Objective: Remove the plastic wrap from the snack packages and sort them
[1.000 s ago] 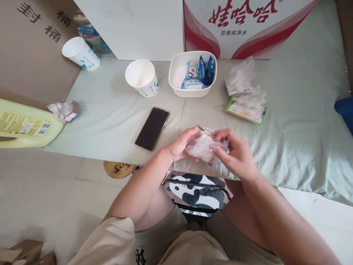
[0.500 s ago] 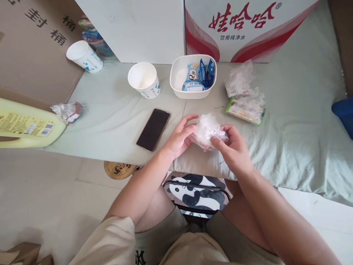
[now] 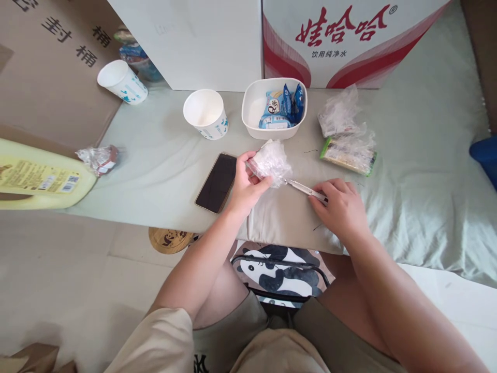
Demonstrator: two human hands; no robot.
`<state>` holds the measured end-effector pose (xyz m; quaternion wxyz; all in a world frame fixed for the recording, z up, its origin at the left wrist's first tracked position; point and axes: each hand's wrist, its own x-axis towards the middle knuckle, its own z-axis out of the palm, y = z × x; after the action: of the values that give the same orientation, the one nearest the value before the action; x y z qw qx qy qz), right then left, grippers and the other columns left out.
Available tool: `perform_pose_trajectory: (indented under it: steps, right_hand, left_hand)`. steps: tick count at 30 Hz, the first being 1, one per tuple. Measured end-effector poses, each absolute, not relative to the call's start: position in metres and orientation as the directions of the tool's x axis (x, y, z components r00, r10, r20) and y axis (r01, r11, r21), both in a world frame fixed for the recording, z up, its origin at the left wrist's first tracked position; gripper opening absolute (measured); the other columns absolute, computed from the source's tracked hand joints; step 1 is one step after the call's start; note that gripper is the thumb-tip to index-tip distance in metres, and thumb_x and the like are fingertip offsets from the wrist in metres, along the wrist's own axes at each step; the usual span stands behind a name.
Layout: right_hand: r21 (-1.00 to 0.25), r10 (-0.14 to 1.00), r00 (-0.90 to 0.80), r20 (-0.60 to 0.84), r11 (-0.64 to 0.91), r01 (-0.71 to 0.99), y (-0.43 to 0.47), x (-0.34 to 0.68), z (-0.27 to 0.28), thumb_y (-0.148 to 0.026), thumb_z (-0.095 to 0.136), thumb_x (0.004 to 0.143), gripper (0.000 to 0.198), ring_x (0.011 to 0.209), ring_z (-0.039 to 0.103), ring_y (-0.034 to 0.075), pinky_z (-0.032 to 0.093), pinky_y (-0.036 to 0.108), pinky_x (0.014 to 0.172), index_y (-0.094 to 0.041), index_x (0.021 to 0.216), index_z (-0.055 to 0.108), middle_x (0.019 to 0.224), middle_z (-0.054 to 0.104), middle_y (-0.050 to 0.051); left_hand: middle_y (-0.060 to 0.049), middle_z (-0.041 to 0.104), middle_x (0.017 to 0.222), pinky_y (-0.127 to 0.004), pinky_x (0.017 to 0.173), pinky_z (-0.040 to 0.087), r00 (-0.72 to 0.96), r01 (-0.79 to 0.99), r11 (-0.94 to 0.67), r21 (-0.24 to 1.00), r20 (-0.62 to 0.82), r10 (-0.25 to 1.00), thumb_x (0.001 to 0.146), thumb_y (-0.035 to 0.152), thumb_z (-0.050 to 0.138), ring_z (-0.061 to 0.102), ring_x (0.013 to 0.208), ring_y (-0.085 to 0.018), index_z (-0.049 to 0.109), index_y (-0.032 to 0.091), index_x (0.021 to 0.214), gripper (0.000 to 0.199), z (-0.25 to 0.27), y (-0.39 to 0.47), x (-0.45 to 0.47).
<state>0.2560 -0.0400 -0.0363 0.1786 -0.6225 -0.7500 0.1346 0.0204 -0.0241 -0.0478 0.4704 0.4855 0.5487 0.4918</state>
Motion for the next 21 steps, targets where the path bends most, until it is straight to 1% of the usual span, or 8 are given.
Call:
perform_pose_trajectory:
  steps: [2, 4, 6, 8, 9, 11, 17, 21]
  right_hand:
    - [-0.462, 0.992, -0.111, 0.063, 0.128, 0.878, -0.04, 0.256, -0.031, -0.038, 0.053, 0.09, 0.024, 0.086, 0.063, 0.029, 0.047, 0.041, 0.076, -0.02, 0.093, 0.069, 0.093, 0.07, 0.012]
    - [-0.572, 0.999, -0.034, -0.012, 0.021, 0.82, -0.042, 0.253, -0.023, -0.042, 0.055, 0.09, 0.025, 0.073, 0.063, 0.025, 0.046, 0.036, 0.069, -0.021, 0.093, 0.068, 0.081, 0.069, 0.008]
    - [-0.735, 0.989, -0.033, -0.142, -0.083, 0.673, -0.045, 0.247, -0.013, -0.049, 0.054, 0.089, 0.031, 0.064, 0.063, 0.021, 0.046, 0.033, 0.063, -0.021, 0.092, 0.066, 0.071, 0.067, 0.005]
    - [-0.867, 0.957, -0.131, -0.258, -0.17, 0.469, -0.05, 0.24, -0.006, -0.057, 0.052, 0.089, 0.038, 0.063, 0.065, 0.021, 0.047, 0.031, 0.06, -0.02, 0.092, 0.064, 0.07, 0.067, 0.005]
    - [-0.902, 0.94, -0.183, -0.289, -0.203, 0.382, -0.052, 0.236, -0.004, -0.06, 0.052, 0.089, 0.041, 0.064, 0.067, 0.021, 0.048, 0.031, 0.058, -0.02, 0.092, 0.063, 0.071, 0.068, 0.005]
    - [-0.928, 0.922, -0.242, -0.304, -0.228, 0.294, -0.055, 0.229, -0.004, -0.061, 0.055, 0.088, 0.043, 0.066, 0.068, 0.021, 0.049, 0.03, 0.058, -0.02, 0.093, 0.063, 0.073, 0.069, 0.006]
    - [-0.93, 0.911, -0.287, -0.296, -0.206, 0.305, -0.055, 0.223, -0.014, -0.055, 0.058, 0.088, 0.036, 0.062, 0.065, 0.018, 0.047, 0.029, 0.056, -0.02, 0.096, 0.064, 0.07, 0.067, 0.003]
    - [-0.942, 0.919, -0.265, -0.29, -0.226, 0.249, -0.055, 0.223, -0.016, -0.05, 0.064, 0.085, 0.03, 0.062, 0.063, 0.016, 0.045, 0.026, 0.054, -0.022, 0.091, 0.057, 0.068, 0.063, 0.0]
  left_hand:
    - [-0.012, 0.055, 0.142, -0.04, 0.101, 0.055, -0.078, 0.091, 0.008, 0.996, -0.001, 0.997, 0.08, 0.05, 0.076, 0.066, 0.121, -0.025, 0.03, 0.032, 0.14, 0.078, -0.05, -0.025, 0.02]
    - [-0.012, 0.055, 0.142, -0.04, 0.101, 0.056, -0.081, 0.088, -0.018, 0.996, 0.025, 0.996, 0.081, 0.04, 0.076, 0.067, 0.118, -0.024, 0.03, 0.031, 0.139, 0.074, -0.054, -0.024, 0.021]
    - [-0.013, 0.055, 0.142, -0.04, 0.099, 0.058, -0.087, 0.085, -0.046, 0.995, 0.053, 0.995, 0.081, 0.031, 0.076, 0.069, 0.114, -0.022, 0.031, 0.03, 0.137, 0.071, -0.057, -0.023, 0.022]
    - [-0.013, 0.055, 0.144, -0.039, 0.097, 0.059, -0.08, 0.102, -0.082, 0.991, 0.09, 0.993, 0.081, 0.025, 0.075, 0.07, 0.113, -0.022, 0.033, 0.029, 0.135, 0.069, -0.059, -0.022, 0.024]
    - [-0.013, 0.055, 0.145, -0.038, 0.097, 0.06, -0.072, 0.118, -0.103, 0.988, 0.112, 0.991, 0.081, 0.023, 0.075, 0.07, 0.114, -0.022, 0.035, 0.029, 0.135, 0.067, -0.06, -0.022, 0.025]
    - [-0.012, 0.052, 0.15, -0.036, 0.097, 0.06, -0.048, 0.157, -0.146, 0.977, 0.156, 0.987, 0.081, 0.02, 0.073, 0.068, 0.118, -0.022, 0.037, 0.029, 0.134, 0.064, -0.059, -0.023, 0.027]
    - [-0.011, 0.052, 0.152, -0.033, 0.1, 0.059, 0.031, 0.275, -0.231, 0.933, 0.231, 0.972, 0.084, 0.012, 0.066, 0.065, 0.126, -0.021, 0.039, 0.028, 0.137, 0.061, -0.055, -0.029, 0.031]
    - [-0.011, 0.055, 0.151, -0.032, 0.099, 0.059, 0.044, 0.309, -0.263, 0.914, 0.262, 0.964, 0.084, 0.008, 0.064, 0.065, 0.126, -0.02, 0.041, 0.027, 0.137, 0.061, -0.054, -0.03, 0.031]
